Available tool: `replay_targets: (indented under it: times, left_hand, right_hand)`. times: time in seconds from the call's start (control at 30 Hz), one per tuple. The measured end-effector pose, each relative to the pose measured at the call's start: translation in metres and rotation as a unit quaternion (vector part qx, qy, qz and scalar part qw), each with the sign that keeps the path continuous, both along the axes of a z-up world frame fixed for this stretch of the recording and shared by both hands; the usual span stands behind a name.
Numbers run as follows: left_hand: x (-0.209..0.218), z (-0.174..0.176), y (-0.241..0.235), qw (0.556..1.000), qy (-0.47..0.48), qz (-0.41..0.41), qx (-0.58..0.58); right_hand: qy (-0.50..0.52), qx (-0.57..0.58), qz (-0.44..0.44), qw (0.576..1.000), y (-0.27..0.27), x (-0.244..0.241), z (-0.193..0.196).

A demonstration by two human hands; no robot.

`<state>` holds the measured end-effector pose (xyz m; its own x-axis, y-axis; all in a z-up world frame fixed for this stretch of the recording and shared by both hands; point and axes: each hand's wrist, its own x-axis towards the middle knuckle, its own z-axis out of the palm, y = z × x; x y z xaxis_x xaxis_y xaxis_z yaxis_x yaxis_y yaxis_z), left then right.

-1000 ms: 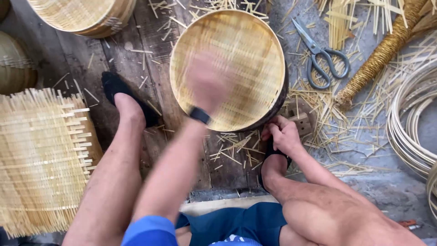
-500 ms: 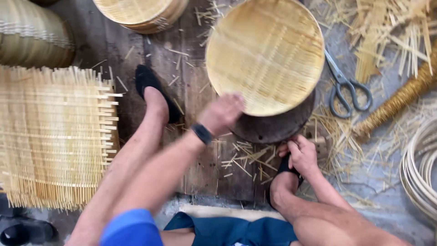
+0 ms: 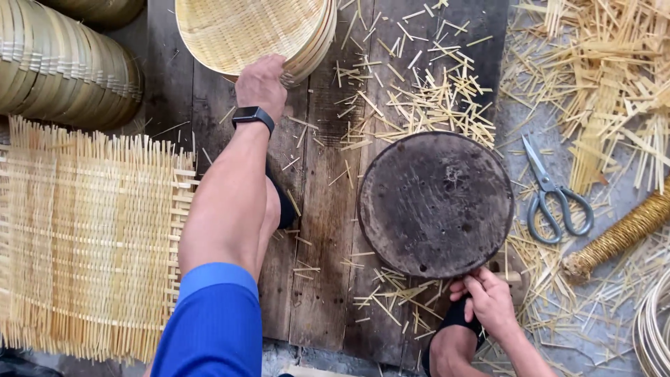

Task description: The person sits on the floor assembling a round bamboo sieve. They hold a woven bamboo mat over a round wooden mold, trim the protruding mat edges with scissors, fit a thin bamboo rim hoop around the mat, press the mat into the mold, and flip the assembled sieve over to tuck and secure the edges.

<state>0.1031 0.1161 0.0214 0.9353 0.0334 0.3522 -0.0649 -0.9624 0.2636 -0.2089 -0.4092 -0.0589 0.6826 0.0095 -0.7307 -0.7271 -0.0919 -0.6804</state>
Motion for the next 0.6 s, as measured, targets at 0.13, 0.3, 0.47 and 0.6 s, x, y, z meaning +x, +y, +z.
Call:
replay_targets:
  times: [0.13, 0.3, 0.47, 0.6]
  left_hand:
    - [0.000, -0.008, 0.003, 1.000, 0.004, -0.013, 0.003]
    - [0.007, -0.010, 0.006, 0.992, 0.122, 0.040, 0.011]
    - [-0.018, -0.013, 0.024, 0.980, 0.177, 0.038, 0.088]
    - [-0.125, 0.097, 0.036, 0.951, 0.272, 0.002, 0.144]
  right_hand:
    - [0.004, 0.016, -0.003, 1.000, -0.002, -0.001, -0.005]
    - [-0.005, 0.005, 0.003, 1.000, -0.002, 0.000, -0.004]
    - [-0.012, 0.003, -0.002, 1.000, 0.000, 0.001, -0.001]
    - [-0.031, 0.025, -0.005, 0.999, 0.000, 0.001, -0.003]
